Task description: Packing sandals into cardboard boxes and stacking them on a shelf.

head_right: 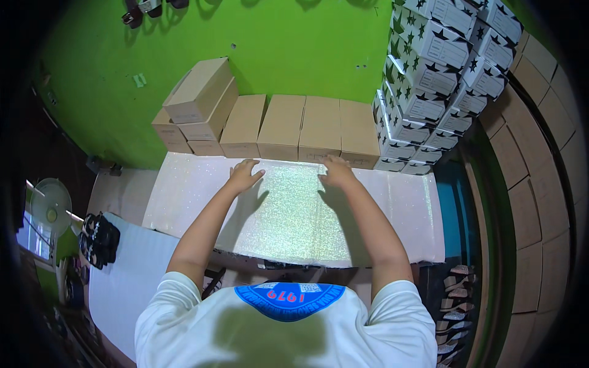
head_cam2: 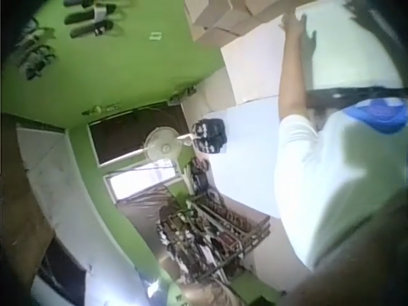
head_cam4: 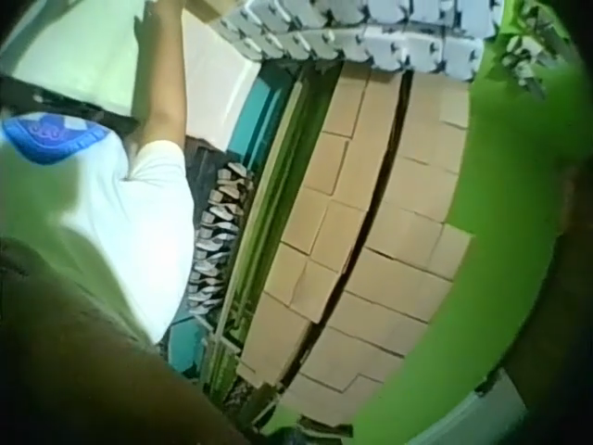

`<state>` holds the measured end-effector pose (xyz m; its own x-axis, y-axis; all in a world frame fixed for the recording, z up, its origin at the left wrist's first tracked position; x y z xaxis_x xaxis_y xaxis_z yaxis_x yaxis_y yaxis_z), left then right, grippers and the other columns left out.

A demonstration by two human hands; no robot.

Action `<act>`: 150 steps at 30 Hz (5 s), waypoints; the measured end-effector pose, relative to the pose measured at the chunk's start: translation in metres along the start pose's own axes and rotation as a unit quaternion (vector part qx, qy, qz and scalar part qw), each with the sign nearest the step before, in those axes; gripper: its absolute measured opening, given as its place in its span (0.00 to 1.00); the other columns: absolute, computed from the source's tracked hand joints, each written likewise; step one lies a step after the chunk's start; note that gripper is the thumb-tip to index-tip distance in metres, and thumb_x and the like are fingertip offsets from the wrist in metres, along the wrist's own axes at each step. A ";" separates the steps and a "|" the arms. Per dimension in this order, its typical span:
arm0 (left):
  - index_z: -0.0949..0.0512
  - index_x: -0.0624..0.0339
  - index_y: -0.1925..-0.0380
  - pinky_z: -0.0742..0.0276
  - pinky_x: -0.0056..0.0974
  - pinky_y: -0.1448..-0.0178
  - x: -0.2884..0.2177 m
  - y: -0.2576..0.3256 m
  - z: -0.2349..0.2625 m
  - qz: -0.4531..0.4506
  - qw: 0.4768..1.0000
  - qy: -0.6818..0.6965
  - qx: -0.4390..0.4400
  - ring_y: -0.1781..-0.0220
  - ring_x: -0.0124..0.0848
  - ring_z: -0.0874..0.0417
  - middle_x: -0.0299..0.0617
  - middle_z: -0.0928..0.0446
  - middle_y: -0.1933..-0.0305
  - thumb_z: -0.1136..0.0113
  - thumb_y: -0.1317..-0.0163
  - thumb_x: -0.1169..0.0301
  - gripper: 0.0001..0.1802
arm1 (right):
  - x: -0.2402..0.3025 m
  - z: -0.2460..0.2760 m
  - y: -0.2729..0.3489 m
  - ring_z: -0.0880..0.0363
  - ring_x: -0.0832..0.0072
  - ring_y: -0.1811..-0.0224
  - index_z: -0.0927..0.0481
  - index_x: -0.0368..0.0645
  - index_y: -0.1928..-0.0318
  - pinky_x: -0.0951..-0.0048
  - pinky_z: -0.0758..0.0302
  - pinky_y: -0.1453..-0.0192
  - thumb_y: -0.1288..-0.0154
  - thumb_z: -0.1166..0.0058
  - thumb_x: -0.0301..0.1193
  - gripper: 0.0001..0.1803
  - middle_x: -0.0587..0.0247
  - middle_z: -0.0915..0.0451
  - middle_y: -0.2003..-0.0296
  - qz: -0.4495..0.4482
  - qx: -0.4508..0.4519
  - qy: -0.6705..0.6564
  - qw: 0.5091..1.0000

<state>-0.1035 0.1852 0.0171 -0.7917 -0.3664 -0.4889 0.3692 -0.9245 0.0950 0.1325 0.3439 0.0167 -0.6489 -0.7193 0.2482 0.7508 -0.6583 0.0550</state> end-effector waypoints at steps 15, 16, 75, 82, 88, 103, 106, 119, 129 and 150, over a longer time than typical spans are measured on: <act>0.49 0.51 0.35 0.62 0.57 0.30 -0.018 -0.096 -0.031 -0.084 0.971 -0.218 -0.042 0.29 0.41 0.52 0.46 0.51 0.30 0.39 0.50 0.52 0.45 | 0.067 -0.016 -0.084 0.52 0.59 0.31 0.45 0.54 0.35 0.48 0.56 0.31 0.47 0.42 0.41 0.40 0.58 0.47 0.34 0.002 -0.027 0.082 0.996; 0.50 0.51 0.34 0.63 0.58 0.30 -0.016 -0.095 -0.032 -0.085 0.970 -0.221 -0.048 0.28 0.41 0.53 0.46 0.51 0.30 0.39 0.51 0.52 0.46 | 0.071 -0.019 -0.088 0.52 0.60 0.31 0.45 0.54 0.35 0.47 0.58 0.30 0.47 0.42 0.41 0.40 0.58 0.47 0.34 0.004 -0.019 0.103 0.994; 0.45 0.73 0.39 0.42 0.56 0.38 0.013 0.176 -0.032 0.115 0.992 0.021 0.036 0.47 0.49 0.26 0.61 0.27 0.51 0.45 0.46 0.51 0.43 | 0.059 -0.027 0.189 0.25 0.55 0.59 0.29 0.41 0.46 0.62 0.29 0.54 0.48 0.42 0.45 0.31 0.48 0.24 0.64 -0.230 -0.082 -0.114 0.963; 0.40 0.74 0.43 0.40 0.44 0.37 0.010 0.167 -0.015 0.071 0.977 0.199 0.000 0.42 0.48 0.29 0.61 0.30 0.46 0.55 0.38 0.51 0.36 | 0.035 -0.021 0.210 0.25 0.60 0.53 0.25 0.36 0.51 0.67 0.33 0.46 0.37 0.52 0.43 0.23 0.48 0.23 0.56 -0.222 -0.172 -0.388 0.878; 0.32 0.68 0.47 0.41 0.40 0.37 0.008 0.123 0.011 0.004 0.919 0.381 -0.105 0.39 0.46 0.33 0.58 0.32 0.44 0.64 0.33 0.52 0.29 | 0.019 -0.013 0.182 0.37 0.63 0.40 0.31 0.36 0.44 0.69 0.43 0.36 0.33 0.58 0.44 0.26 0.50 0.31 0.45 -0.195 -0.237 -0.476 0.825; 0.48 0.56 0.35 0.48 0.58 0.34 0.003 0.109 -0.031 -0.007 1.000 -0.004 0.000 0.33 0.48 0.43 0.54 0.50 0.31 0.44 0.45 0.69 0.38 | 0.031 -0.046 0.143 0.34 0.54 0.46 0.32 0.50 0.41 0.61 0.35 0.43 0.44 0.48 0.30 0.27 0.48 0.35 0.45 -0.210 -0.186 -0.099 0.955; 0.46 0.59 0.36 0.43 0.46 0.34 0.020 0.109 -0.023 0.016 0.990 0.133 0.054 0.35 0.49 0.39 0.56 0.42 0.35 0.45 0.45 0.70 0.36 | 0.016 -0.043 0.150 0.28 0.61 0.55 0.27 0.46 0.47 0.68 0.29 0.53 0.42 0.50 0.28 0.20 0.52 0.30 0.53 -0.208 -0.247 -0.234 0.917; 0.45 0.65 0.37 0.35 0.43 0.40 0.041 0.112 -0.049 -0.044 0.989 0.134 -0.035 0.42 0.52 0.31 0.60 0.34 0.43 0.53 0.44 0.70 0.32 | 0.022 -0.049 0.156 0.24 0.52 0.54 0.34 0.43 0.41 0.65 0.29 0.49 0.37 0.54 0.33 0.24 0.44 0.23 0.57 -0.251 -0.189 -0.211 0.926; 0.37 0.62 0.43 0.31 0.47 0.46 0.023 0.100 -0.058 0.100 0.984 0.145 -0.036 0.52 0.54 0.25 0.63 0.26 0.55 0.56 0.46 0.73 0.27 | 0.002 -0.073 0.152 0.31 0.64 0.42 0.41 0.42 0.36 0.73 0.38 0.40 0.39 0.59 0.24 0.28 0.48 0.30 0.45 -0.232 -0.142 -0.405 0.873; 0.18 0.46 0.62 0.68 0.69 0.35 -0.031 0.173 -0.040 -0.216 0.966 -0.138 0.027 0.28 0.49 0.57 0.41 0.38 0.36 0.38 0.52 0.54 0.18 | 0.069 -0.022 0.196 0.45 0.62 0.33 0.20 0.50 0.58 0.37 0.63 0.33 0.49 0.42 0.38 0.16 0.65 0.27 0.47 0.044 0.103 0.045 0.993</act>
<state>0.0050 0.0409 0.0139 -0.9686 0.0484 -0.2440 -0.0452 -0.9988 -0.0188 0.2324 0.1602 0.0230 -0.5804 -0.7955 0.1738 0.8089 -0.5387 0.2355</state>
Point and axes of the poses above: each hand's wrist, its own y-axis away from the middle knuckle, its own z-axis out of the back of the hand, x = y × z, the point moved 5 cm from there along -y, towards the middle knuckle
